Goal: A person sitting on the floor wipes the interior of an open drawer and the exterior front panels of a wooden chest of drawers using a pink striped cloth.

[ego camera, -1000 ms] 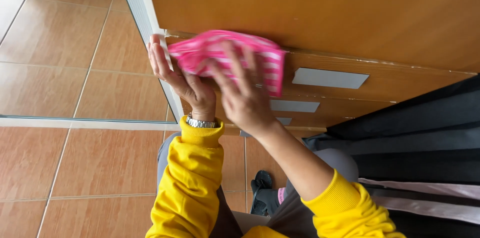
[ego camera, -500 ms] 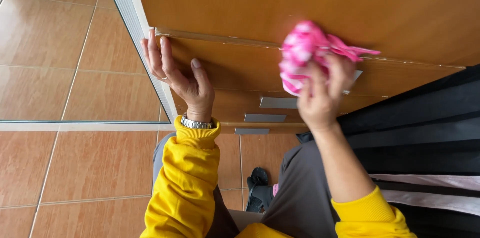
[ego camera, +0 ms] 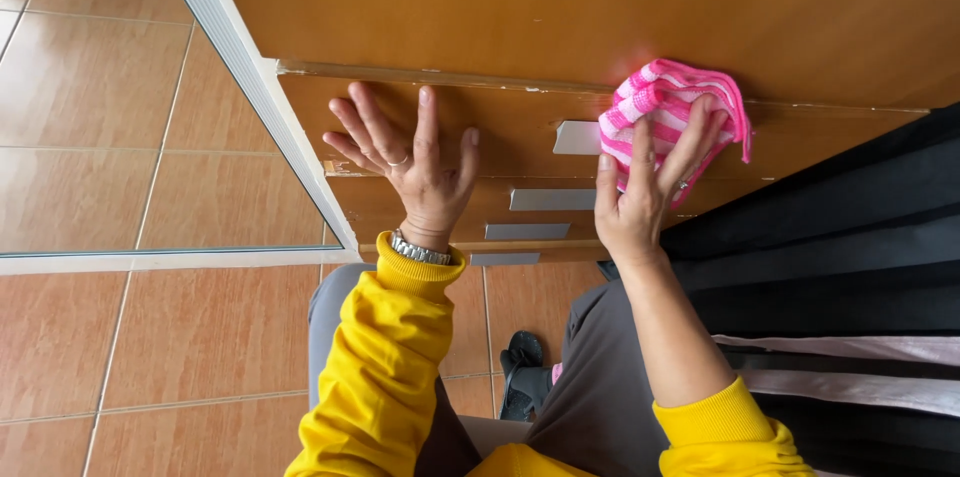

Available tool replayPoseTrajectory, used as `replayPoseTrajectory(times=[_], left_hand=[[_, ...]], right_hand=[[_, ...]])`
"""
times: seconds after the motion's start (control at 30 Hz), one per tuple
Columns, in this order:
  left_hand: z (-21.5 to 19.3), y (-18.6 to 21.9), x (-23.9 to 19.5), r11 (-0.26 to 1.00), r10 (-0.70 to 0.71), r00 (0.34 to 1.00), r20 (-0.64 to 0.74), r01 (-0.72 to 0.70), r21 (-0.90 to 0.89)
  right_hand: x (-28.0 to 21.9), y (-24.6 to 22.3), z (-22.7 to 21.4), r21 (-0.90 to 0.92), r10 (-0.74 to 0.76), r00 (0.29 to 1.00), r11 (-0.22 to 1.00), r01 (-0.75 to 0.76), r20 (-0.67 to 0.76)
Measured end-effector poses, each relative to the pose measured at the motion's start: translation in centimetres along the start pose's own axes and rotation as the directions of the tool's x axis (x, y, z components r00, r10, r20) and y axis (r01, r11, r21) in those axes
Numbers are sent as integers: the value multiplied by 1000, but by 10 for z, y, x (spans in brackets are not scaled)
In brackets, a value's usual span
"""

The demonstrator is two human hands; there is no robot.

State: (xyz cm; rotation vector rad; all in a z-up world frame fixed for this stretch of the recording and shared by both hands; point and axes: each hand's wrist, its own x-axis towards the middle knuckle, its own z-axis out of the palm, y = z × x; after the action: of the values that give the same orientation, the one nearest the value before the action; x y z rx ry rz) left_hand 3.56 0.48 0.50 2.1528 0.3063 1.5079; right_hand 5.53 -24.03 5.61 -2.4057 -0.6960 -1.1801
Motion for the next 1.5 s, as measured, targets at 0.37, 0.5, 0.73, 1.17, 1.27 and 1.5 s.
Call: replayPoseTrajectory(times=[0.37,0.5,0.73,1.17,1.27,1.5], left_hand=[[1,5,-1,997,-74,996,40,76,-35],[3,5,5,994,-92,994,51,95,-55],[5,3,15,992,116,978,-176,-124,-35],[-10,-3,19,983,144,973,-179,-161,-88],[-38,2,45,938,140,952,-273,-216,-272],[-52,-36,50,949,139,948,-285,-210,-236]], right_hand=[[-44,129,-6,270,568,810,811,-519,-148],[-74,66,43,258,392,905,903,-344,-163],[-76,-96,70,367,203,966,896,-249,160],[-67,-108,78,324,177,978,924,-205,113],[-52,-145,90,238,45,995,969,-65,89],[-60,-188,117,294,-197,943,949,115,268]])
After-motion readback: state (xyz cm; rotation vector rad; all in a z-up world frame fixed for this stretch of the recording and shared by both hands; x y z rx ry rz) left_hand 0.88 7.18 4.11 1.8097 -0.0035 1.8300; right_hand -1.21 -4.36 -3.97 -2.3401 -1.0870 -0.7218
